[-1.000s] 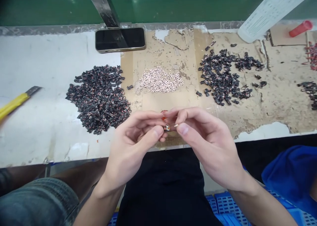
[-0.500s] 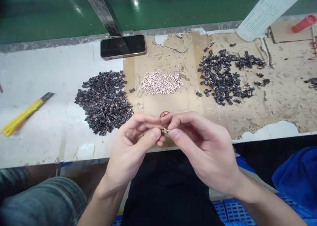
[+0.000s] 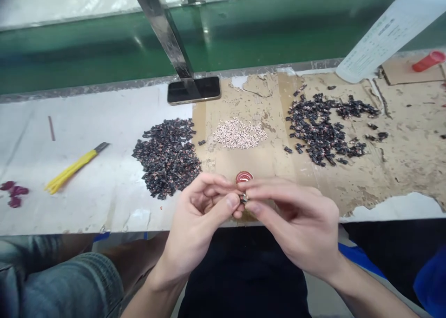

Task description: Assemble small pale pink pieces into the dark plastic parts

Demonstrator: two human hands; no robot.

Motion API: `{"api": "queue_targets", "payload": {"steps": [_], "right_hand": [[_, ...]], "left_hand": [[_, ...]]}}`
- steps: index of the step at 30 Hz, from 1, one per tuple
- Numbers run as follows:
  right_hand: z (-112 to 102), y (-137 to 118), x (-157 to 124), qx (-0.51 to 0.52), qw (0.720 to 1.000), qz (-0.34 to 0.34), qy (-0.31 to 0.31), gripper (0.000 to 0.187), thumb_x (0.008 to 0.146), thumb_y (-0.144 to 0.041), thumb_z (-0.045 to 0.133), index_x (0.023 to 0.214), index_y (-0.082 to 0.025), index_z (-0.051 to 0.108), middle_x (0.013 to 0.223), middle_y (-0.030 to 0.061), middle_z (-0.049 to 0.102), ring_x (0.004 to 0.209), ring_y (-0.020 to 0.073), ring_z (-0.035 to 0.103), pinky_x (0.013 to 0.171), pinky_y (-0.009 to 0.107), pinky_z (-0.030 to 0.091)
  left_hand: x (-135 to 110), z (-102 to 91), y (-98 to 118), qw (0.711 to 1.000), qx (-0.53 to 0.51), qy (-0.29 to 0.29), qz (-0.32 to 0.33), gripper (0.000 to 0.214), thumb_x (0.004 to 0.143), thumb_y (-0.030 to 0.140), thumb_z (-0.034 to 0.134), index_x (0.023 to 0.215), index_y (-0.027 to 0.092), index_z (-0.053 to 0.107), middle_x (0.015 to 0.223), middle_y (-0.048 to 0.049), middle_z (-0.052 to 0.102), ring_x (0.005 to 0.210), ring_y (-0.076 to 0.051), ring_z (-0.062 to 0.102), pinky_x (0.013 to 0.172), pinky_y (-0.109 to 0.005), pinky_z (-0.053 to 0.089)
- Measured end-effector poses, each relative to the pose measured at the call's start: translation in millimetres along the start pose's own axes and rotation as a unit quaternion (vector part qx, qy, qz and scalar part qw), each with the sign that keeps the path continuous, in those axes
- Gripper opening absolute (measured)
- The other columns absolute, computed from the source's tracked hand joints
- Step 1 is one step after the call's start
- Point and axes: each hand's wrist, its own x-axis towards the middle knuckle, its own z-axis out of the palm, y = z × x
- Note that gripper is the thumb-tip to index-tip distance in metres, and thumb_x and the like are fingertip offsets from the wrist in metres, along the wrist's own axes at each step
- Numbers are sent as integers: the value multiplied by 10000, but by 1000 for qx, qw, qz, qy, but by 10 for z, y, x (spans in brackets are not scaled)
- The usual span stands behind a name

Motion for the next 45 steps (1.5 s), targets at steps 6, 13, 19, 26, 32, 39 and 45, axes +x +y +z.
{"api": "queue_targets", "payload": {"steps": [6,13,19,26,32,39,45], "right_hand": [[-63,233,-15,-111,985,-130,-14,298,855,-112,791,1003,-367,829,1036,-62,850,817,221,836,732,296,735],[-162,293,160,-195,957,-213,-12,251,873,-138,774,1019,-340,805,995,-49,844,811,195,813,781,305,702],[-574,781,625,-411,889,-197,43,113,957,-229,695,967,-236,807,940,58,833,872,244,763,791,392,618],[-895,1105,790,-483,851,-204,-18,206,1000,-273,623,982,-231,823,989,90,835,905,296,715,844,479,589],[-632,888,947,-489,847,-208,-19,244,1027,-313,611,1032,-178,814,1090,137,811,990,312,711,893,504,587],[154,707,1187,-487,835,-188,-172,199,1002,-252,641,1030,-198,831,1067,100,799,944,287,724,809,435,585],[227,762,1236,-486,840,-164,-176,273,981,-127,569,924,-185,831,959,101,808,840,257,737,763,399,565]], "left_hand": [[17,55,49,994,-67,32,-79,357,732,242,990,885,141,684,749,7,773,643,-77,753,669,-146,640],[187,-41,66,991,114,0,-65,458,841,396,897,1175,149,706,888,-69,809,711,-169,776,691,-291,667],[686,-565,341,671,721,60,163,279,1033,162,579,1260,169,741,1355,-148,732,1248,-324,649,1099,-558,527],[949,-773,367,616,776,-6,134,325,984,43,504,1046,126,812,1030,-157,777,1008,-333,676,962,-525,540],[964,-769,442,666,730,5,152,284,983,63,533,1043,144,798,1061,-138,753,981,-297,693,926,-474,562],[527,-759,605,801,554,111,199,152,1008,225,636,1071,160,757,1040,-85,796,886,-186,776,825,-316,651],[149,-720,402,934,253,173,184,77,928,243,775,917,176,812,938,-45,818,806,-146,800,763,-222,669]]}}
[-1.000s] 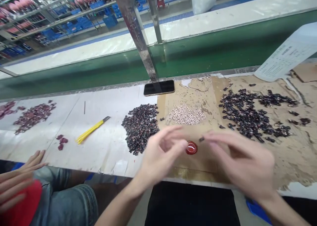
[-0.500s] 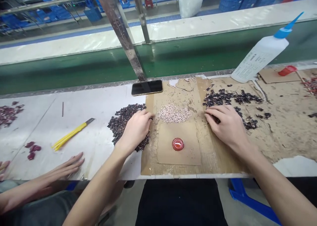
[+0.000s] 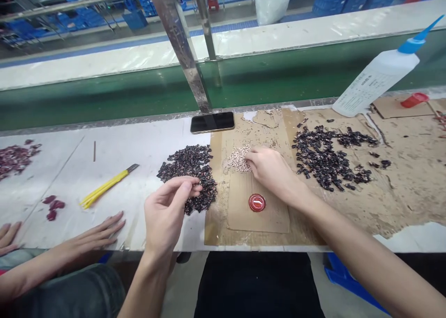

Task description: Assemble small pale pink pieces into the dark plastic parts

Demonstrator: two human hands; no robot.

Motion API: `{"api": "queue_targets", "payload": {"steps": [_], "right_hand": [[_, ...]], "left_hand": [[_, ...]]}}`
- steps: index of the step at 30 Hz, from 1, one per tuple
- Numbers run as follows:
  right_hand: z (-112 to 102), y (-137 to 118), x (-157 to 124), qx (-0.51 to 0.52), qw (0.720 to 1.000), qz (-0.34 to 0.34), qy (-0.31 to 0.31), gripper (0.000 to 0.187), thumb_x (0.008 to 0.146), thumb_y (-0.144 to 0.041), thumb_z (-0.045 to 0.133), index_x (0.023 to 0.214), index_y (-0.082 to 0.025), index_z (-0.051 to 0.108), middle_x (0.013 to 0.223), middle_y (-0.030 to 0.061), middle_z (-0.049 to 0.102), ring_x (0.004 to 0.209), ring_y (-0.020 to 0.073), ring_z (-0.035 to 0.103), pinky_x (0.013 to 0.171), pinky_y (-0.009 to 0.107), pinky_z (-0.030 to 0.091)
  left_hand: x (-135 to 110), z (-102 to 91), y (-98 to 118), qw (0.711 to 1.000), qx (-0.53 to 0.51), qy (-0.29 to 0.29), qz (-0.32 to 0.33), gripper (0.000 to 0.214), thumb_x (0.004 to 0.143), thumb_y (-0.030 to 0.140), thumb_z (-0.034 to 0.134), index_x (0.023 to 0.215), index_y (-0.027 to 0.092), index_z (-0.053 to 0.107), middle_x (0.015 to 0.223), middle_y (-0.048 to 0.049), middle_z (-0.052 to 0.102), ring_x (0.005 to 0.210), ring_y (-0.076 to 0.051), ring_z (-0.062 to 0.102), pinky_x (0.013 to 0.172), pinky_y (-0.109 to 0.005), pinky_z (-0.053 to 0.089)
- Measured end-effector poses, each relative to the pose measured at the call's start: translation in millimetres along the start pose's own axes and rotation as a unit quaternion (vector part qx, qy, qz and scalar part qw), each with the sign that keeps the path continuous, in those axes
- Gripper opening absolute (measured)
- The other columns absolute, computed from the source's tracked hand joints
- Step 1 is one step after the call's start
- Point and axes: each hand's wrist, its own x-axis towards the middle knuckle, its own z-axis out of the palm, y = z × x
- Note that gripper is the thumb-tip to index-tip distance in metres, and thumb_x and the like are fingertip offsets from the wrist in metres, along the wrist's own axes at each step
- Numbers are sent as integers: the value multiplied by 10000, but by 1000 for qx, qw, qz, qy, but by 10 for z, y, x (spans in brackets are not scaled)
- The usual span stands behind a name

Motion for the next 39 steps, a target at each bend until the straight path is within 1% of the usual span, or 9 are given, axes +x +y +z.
{"api": "queue_targets", "payload": {"steps": [4,8,14,19,27,30,33,35,39], "right_hand": [[-14,7,-5,20,999,15,19,266,972,-146,575,977,-206,835,993,82,829,893,250,769,797,389,586],[-41,9,-22,51,998,27,40,256,972,-175,583,1003,-220,833,1018,52,848,893,232,800,826,382,621],[-76,42,-17,68,995,47,60,240,914,-170,607,973,-235,831,967,42,853,847,246,812,806,404,643],[-103,47,14,93,992,61,59,219,893,-185,630,960,-218,835,958,55,853,819,251,813,781,407,656],[-192,32,-13,160,980,82,82,162,905,-204,667,947,-207,823,941,62,848,821,237,811,802,400,673],[-330,-74,-163,314,933,146,101,83,885,-305,779,926,-242,816,907,46,843,800,218,808,739,358,684],[-442,-247,-379,545,805,221,79,188,788,-392,911,910,-288,814,870,15,835,742,181,795,669,292,675],[-474,-371,-504,619,746,239,55,204,774,-406,931,908,-305,815,840,-1,827,701,159,785,632,256,667],[-460,-554,-635,662,708,242,48,158,800,-373,923,914,-321,827,762,-24,811,645,130,775,613,197,658]], "left_hand": [[-98,106,-18,999,-20,28,-39,274,863,244,850,1123,173,802,1160,-97,819,856,-167,821,804,-250,689],[-109,182,-34,999,-14,-6,-28,160,905,235,788,1041,162,828,1403,-149,725,1020,-208,813,927,-321,687],[-131,245,-7,999,-43,-6,-22,96,920,153,747,983,177,814,1167,-97,821,1011,-176,810,949,-279,668],[-165,266,36,998,-53,-8,-42,77,946,158,738,1003,174,787,917,-45,829,808,-117,793,776,-182,668],[-183,297,55,999,-41,-14,-21,109,943,140,735,1018,179,805,890,-35,833,719,-105,774,735,-188,676],[-206,350,37,999,10,-16,28,89,952,166,744,1009,191,807,879,-30,830,699,-124,775,711,-229,685],[-231,443,23,986,91,-32,134,104,959,152,743,1038,196,794,909,-28,834,727,-139,783,716,-257,682],[-239,507,30,968,133,-50,209,136,962,118,734,1067,194,773,962,-32,845,789,-146,796,764,-263,680],[-235,571,60,931,188,-90,301,151,991,85,687,1085,191,739,1018,-46,850,904,-164,809,848,-275,664]]}}
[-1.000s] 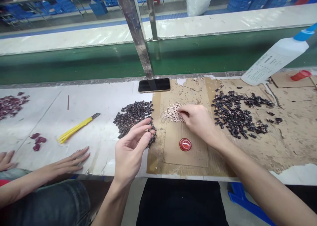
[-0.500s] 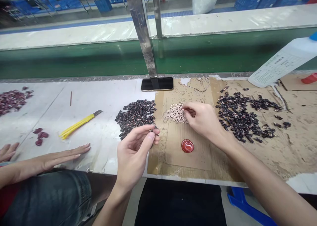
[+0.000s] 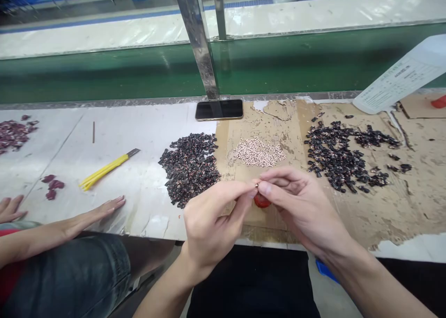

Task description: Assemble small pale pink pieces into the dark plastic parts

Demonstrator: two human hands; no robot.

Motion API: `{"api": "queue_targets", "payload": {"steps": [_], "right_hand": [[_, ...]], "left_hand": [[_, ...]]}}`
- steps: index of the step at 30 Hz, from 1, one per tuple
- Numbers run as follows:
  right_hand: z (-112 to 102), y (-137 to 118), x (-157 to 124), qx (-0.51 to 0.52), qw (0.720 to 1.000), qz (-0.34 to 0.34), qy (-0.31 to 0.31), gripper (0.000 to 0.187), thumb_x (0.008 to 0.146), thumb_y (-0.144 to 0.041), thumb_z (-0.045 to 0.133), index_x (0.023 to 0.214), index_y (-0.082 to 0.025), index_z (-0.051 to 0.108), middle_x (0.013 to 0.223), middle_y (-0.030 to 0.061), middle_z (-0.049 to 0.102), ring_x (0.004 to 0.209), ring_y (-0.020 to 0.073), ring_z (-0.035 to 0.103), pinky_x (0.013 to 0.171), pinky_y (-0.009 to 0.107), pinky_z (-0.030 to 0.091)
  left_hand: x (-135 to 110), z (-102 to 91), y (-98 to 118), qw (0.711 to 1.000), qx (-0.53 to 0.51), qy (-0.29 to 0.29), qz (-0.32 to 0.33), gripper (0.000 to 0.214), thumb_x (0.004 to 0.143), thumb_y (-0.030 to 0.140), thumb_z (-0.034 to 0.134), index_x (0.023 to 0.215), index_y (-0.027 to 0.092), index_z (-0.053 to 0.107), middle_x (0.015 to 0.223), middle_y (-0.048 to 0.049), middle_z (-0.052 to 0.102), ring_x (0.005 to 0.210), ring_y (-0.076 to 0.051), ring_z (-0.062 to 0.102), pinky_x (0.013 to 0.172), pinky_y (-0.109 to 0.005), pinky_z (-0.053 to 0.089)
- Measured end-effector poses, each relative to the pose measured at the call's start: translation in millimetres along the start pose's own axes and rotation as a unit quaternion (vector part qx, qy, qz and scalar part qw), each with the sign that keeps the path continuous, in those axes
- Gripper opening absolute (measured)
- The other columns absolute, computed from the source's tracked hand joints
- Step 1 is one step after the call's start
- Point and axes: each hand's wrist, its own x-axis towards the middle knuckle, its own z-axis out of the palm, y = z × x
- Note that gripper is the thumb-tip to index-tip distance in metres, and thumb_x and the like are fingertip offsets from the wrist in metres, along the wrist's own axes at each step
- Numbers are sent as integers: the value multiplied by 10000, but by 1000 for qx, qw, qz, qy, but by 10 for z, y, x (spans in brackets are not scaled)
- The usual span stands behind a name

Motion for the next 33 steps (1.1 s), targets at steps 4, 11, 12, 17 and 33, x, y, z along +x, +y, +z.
{"api": "queue_targets", "payload": {"steps": [4,11,12,17,33], "right_hand": [[44,39,-80,-18,999,-39,21,148,814,-308,915,937,-337,838,826,-27,835,689,127,801,680,177,675],[67,-19,-186,-154,982,-106,38,156,853,-262,868,992,-329,847,854,2,837,692,174,812,671,236,708],[69,-34,-190,-164,980,-109,33,152,856,-260,863,991,-328,846,845,1,834,680,172,807,656,235,707],[53,-73,-209,-201,970,-139,5,84,890,-255,822,936,-326,827,884,1,824,720,170,798,638,239,694],[3,-49,-346,-291,939,-177,-40,186,950,-134,697,1003,-308,736,984,19,768,921,187,766,795,285,656]], "left_hand": [[-3,-7,-5,998,43,-30,27,146,1009,56,631,1081,149,719,993,-75,834,882,-167,790,827,-270,639],[-55,2,18,982,-95,-78,-144,91,1069,166,576,1058,189,663,966,-46,781,851,-144,740,781,-252,601],[-62,-6,28,969,-135,-91,-188,86,1072,191,581,1044,202,662,944,-31,774,839,-136,737,767,-239,596],[-97,-63,49,889,-265,-142,-345,107,1053,310,632,1005,233,689,814,16,715,671,-93,638,620,-196,520],[-138,-85,91,883,-280,-126,-354,77,961,215,714,887,207,734,706,23,679,592,-89,618,570,-181,508]]}}
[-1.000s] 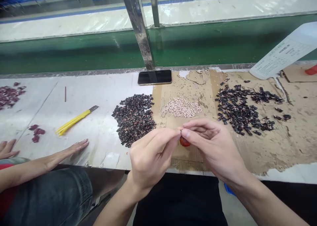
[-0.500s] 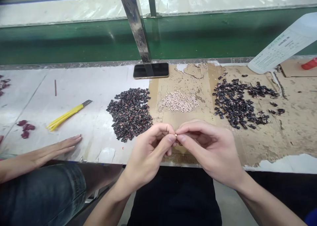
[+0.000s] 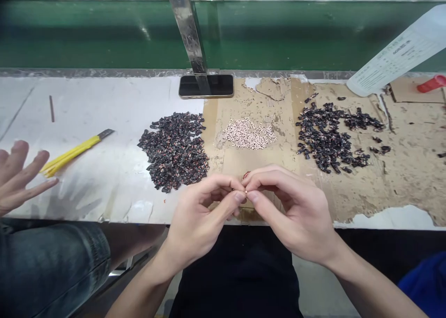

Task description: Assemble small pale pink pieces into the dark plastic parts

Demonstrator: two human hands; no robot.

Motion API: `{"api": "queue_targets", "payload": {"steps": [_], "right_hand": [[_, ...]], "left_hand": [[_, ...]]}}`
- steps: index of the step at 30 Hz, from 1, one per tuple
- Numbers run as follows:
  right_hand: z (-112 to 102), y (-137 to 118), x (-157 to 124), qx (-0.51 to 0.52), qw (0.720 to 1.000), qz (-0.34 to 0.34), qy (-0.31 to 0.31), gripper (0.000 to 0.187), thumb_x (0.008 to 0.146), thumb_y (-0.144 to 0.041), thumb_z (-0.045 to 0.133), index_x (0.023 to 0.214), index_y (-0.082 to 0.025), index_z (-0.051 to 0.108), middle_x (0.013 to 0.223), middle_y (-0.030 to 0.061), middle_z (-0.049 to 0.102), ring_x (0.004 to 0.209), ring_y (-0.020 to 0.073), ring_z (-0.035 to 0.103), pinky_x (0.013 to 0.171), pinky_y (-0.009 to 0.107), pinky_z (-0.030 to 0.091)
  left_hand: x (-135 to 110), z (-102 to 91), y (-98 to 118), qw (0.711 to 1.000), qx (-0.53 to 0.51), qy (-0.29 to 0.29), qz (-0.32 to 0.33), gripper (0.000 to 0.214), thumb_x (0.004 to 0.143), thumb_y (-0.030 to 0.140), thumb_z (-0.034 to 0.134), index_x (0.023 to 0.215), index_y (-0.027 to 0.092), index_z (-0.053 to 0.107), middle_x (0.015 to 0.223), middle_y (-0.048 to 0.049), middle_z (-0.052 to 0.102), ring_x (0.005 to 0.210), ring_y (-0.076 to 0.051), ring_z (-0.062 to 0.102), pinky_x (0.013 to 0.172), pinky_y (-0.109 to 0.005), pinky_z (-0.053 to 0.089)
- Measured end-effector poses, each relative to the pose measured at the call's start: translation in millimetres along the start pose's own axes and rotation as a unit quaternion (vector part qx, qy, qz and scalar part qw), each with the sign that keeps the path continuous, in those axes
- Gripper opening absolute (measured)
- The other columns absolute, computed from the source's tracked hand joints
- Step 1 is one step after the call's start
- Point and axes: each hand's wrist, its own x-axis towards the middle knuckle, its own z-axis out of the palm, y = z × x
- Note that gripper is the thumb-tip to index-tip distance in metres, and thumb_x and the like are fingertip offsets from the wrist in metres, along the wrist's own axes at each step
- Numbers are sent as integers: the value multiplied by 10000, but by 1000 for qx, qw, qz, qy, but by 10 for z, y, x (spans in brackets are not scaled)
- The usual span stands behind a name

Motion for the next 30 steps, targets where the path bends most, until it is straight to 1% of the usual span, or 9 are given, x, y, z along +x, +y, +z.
{"api": "queue_targets", "payload": {"steps": [2,7,10,12,15,17,20,25,30], "right_hand": [[13,2,-23,-2,1000,5,-6,171,958,-135,680,990,-297,722,1001,26,765,931,187,760,813,286,650],[-7,99,-78,-8,1000,3,-11,115,956,-149,668,933,-261,678,1001,40,743,913,194,742,788,310,635],[-69,239,-111,-97,994,-26,37,101,943,-145,676,934,-245,667,1101,63,702,1063,231,702,956,408,586],[-95,328,-128,-180,982,-42,45,103,931,-145,686,952,-243,661,1166,81,676,1168,271,666,1042,481,533],[-80,407,-138,-270,959,-84,20,144,916,-122,685,980,-242,639,1216,102,667,1198,296,665,1025,501,539],[-53,427,-134,-305,945,-115,20,170,910,-111,686,1000,-243,628,1244,112,669,1181,302,674,987,495,556],[-31,439,-126,-335,932,-134,21,186,904,-112,701,1020,-237,628,1272,130,675,1168,319,674,963,506,559],[-37,456,-117,-359,922,-142,9,197,914,-114,706,1032,-242,613,1276,127,686,1150,315,687,970,514,546],[-41,465,-110,-358,923,-143,0,168,919,-109,705,1018,-221,626,1267,152,691,1138,316,685,965,522,541]], "left_hand": [[-25,-3,-47,1000,6,-4,0,76,966,236,723,900,209,748,737,13,714,618,-106,658,598,-195,545],[-82,-27,-188,998,-31,-27,-42,95,953,293,773,983,205,790,826,-11,782,717,-146,741,707,-238,638],[-110,-87,-242,997,-61,4,-57,89,954,262,774,995,186,795,829,-11,796,728,-125,757,719,-195,647],[-128,-144,-260,995,-73,32,-60,86,986,228,730,1023,187,796,886,-11,814,758,-103,773,739,-158,646],[-152,-219,-269,995,-63,58,-45,112,1008,170,692,1042,201,794,1001,-3,829,817,-81,787,795,-137,646],[-163,-247,-267,995,-52,77,-26,121,1008,148,688,1037,206,790,1006,7,827,820,-76,785,807,-139,648],[-169,-261,-254,993,-54,106,2,123,1002,136,697,1057,211,777,985,15,832,815,-75,787,812,-148,654],[-158,-280,-218,984,-46,166,36,131,977,96,716,1040,199,765,936,14,840,791,-81,798,784,-144,658],[-159,-322,-205,981,-26,181,58,137,973,93,718,1027,196,790,935,6,820,777,-85,792,787,-155,659]]}}
